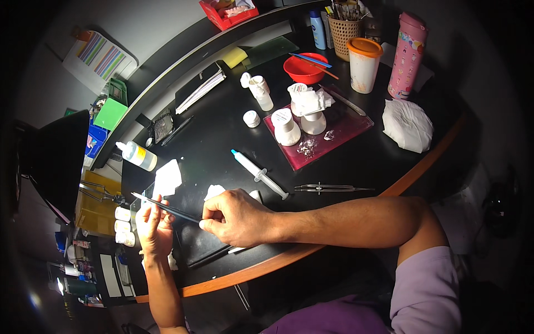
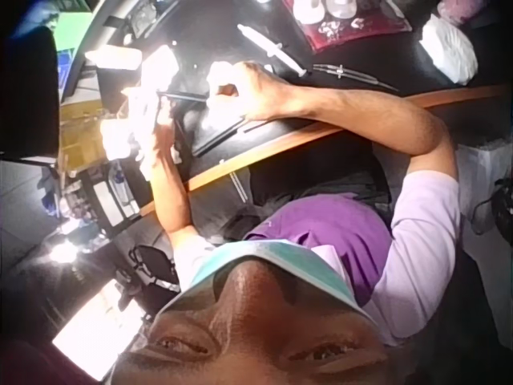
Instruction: The person cleans and handles a small dental crown using a fine brush and a thin tool at a laboratory bench, then reaches for a green container and organized tooth shade guides before performing further work on the crown under a desk lamp.
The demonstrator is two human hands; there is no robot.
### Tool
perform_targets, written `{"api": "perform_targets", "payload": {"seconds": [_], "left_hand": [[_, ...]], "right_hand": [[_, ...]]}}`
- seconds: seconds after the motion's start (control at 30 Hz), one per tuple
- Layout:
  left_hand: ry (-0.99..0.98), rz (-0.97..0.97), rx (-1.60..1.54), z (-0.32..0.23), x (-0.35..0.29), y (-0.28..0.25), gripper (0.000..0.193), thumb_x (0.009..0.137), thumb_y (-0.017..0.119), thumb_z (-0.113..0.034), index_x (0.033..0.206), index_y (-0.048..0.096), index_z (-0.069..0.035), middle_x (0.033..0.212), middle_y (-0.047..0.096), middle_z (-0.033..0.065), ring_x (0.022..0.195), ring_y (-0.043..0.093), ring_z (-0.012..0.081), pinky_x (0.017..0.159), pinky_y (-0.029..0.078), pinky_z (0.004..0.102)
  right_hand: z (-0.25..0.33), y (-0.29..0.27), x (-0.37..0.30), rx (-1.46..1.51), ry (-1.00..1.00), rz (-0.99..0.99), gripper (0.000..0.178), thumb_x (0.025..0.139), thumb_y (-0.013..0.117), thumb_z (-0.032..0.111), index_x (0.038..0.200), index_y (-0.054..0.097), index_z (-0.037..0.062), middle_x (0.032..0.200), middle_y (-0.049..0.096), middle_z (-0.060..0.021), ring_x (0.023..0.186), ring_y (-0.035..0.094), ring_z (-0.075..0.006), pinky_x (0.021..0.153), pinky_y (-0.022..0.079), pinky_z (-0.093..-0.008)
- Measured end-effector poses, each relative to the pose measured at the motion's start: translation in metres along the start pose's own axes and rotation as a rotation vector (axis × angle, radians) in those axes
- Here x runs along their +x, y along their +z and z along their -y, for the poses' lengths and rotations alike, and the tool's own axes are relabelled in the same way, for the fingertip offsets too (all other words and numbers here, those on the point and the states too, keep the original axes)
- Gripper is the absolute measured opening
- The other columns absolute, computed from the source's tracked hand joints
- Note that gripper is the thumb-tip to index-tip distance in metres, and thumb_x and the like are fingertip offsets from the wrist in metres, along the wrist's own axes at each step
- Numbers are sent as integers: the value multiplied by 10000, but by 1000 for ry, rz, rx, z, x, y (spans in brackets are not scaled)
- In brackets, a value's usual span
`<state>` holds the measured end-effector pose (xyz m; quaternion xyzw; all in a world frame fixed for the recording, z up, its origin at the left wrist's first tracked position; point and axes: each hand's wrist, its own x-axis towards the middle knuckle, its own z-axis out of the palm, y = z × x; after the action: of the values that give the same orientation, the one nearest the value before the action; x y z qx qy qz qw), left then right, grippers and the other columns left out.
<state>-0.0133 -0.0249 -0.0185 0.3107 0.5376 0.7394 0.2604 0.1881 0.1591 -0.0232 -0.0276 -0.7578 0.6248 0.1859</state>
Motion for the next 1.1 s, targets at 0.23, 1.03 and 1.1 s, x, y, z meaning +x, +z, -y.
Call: {"api": "perform_targets", "payload": {"seconds": [0.23,1.03,1.1], "left_hand": [[31,-34,31,-2,2,8,225,986,737,-88,1157,702,54,981,727,142,781,703,189,679,598,311],[101,-39,128,-13,0,20,109,925,796,-38,975,742,43,825,748,113,714,741,165,654,608,264],[92,-41,137,-14,-1,22,108,919,800,-32,971,746,46,813,749,116,707,740,162,646,598,259]], "right_hand": [[4,-5,1,-67,38,52,175,987,714,158,933,726,-8,769,718,-56,713,668,-93,666,535,-297],[1,-1,3,79,175,88,189,1041,641,71,1156,729,-50,910,737,-60,749,684,-77,685,581,-227],[1,-2,3,74,178,96,191,1041,641,68,1162,729,-51,910,737,-62,747,683,-77,685,584,-229]]}}
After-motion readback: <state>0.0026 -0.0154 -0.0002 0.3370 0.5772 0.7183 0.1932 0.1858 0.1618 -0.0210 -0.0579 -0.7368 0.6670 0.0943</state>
